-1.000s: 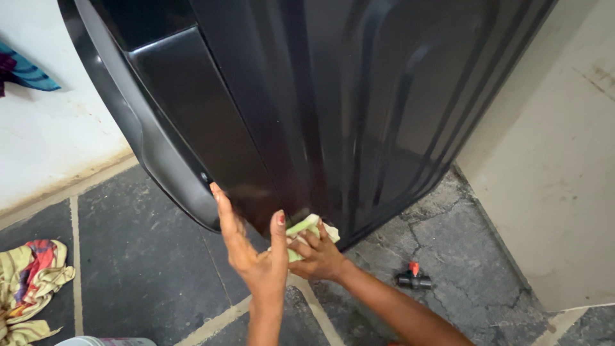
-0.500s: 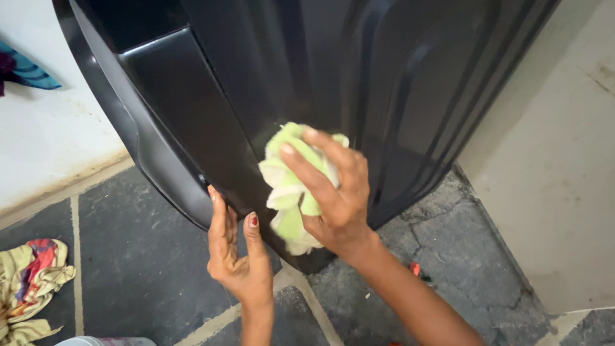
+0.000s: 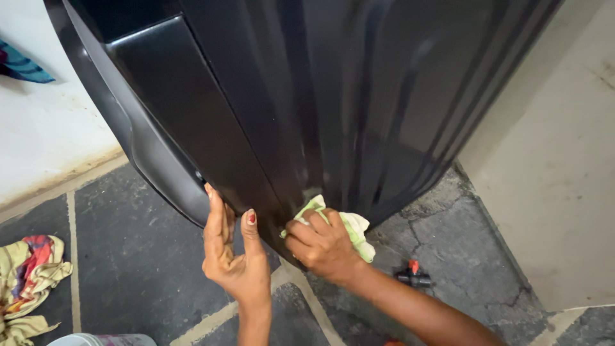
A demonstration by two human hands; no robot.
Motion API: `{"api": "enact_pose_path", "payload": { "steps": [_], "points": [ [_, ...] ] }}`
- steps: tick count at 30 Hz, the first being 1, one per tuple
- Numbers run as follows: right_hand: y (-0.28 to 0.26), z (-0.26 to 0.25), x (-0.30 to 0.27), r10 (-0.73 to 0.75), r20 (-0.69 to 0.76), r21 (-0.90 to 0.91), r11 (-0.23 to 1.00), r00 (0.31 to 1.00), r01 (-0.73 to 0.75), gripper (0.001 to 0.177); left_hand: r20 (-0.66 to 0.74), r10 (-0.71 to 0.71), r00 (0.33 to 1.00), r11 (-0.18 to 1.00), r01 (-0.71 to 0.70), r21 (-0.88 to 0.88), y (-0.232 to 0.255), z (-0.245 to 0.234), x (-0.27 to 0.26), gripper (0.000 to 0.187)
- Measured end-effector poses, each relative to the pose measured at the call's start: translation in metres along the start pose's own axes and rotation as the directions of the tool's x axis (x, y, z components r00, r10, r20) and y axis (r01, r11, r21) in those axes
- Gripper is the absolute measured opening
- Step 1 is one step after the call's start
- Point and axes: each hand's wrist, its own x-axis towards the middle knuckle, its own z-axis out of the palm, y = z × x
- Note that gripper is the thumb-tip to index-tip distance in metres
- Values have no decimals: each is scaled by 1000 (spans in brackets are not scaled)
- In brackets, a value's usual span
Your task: The person wipes the top and front surfaces of a black appliance with a light green cloth. They move the power cord aside to reach the top surface, then continue wiping the front panel and lower edges.
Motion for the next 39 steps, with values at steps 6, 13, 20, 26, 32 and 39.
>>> {"api": "enact_pose_path", "payload": {
  "steps": [6,13,20,26,32,39],
  "points": [
    [5,-16,1,61,-76,155,987,995,-49,8,-18,-45,999,997,43,-69,13,4,0,50],
    [19,-68,59,228,-421,159,971,878,-176,25,-5,-47,999,999,47,-23,9,-1,0,52],
    [25,-77,99,308,-339,231,943,889,-238,63,13,-21,1000,1000,21,16,3,-4,1,51],
    [19,-5,65,133,-243,175,980,961,-91,67,37,24,999,999,-26,38,-3,-6,1,52],
    [26,74,-42,-42,-71,104,993,997,49,66,34,34,999,999,-35,18,-9,-7,2,51],
    [37,110,-137,-198,144,45,980,970,194,60,18,17,1000,999,-18,38,-1,-4,3,50]
  ]
}}
